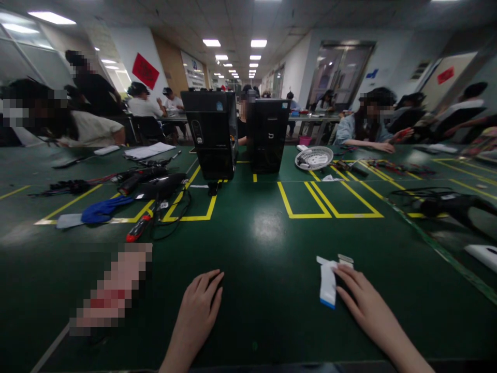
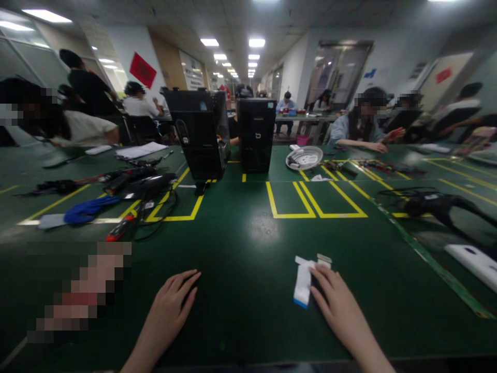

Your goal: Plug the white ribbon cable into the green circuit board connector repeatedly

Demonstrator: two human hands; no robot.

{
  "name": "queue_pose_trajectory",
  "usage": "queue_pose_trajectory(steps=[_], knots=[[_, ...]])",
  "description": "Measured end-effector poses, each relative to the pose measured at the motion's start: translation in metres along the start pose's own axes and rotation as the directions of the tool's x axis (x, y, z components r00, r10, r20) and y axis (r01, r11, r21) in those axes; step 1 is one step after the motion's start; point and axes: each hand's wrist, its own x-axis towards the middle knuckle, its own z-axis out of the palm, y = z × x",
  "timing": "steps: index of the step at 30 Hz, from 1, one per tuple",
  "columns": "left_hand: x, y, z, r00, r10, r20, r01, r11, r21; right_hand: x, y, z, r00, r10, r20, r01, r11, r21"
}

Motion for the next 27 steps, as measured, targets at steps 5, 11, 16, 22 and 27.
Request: queue_pose_trajectory(steps=[5,11,16,22,27], knots=[[0.000,0.002,-0.002,1.000,0.000,-0.012,0.000,1.000,0.003,0.015,-0.085,0.016,0.988,-0.132,0.078,0.130,0.991,0.033],[0.000,0.003,-0.001,1.000,0.001,-0.030,-0.001,1.000,0.000,0.033,-0.165,0.018,0.923,-0.276,0.267,0.231,0.955,0.189],[0.000,0.001,0.000,0.999,0.010,-0.036,-0.010,1.000,0.015,0.038,-0.192,0.019,0.872,-0.370,0.320,0.276,0.913,0.301],[-0.003,0.016,0.000,0.990,0.106,-0.094,-0.104,0.994,0.021,0.041,-0.193,0.019,0.875,-0.373,0.310,0.258,0.899,0.355],[0.003,0.048,0.007,0.971,0.234,-0.042,-0.236,0.970,-0.049,0.041,-0.193,0.023,0.879,-0.384,0.281,0.271,0.889,0.369]])
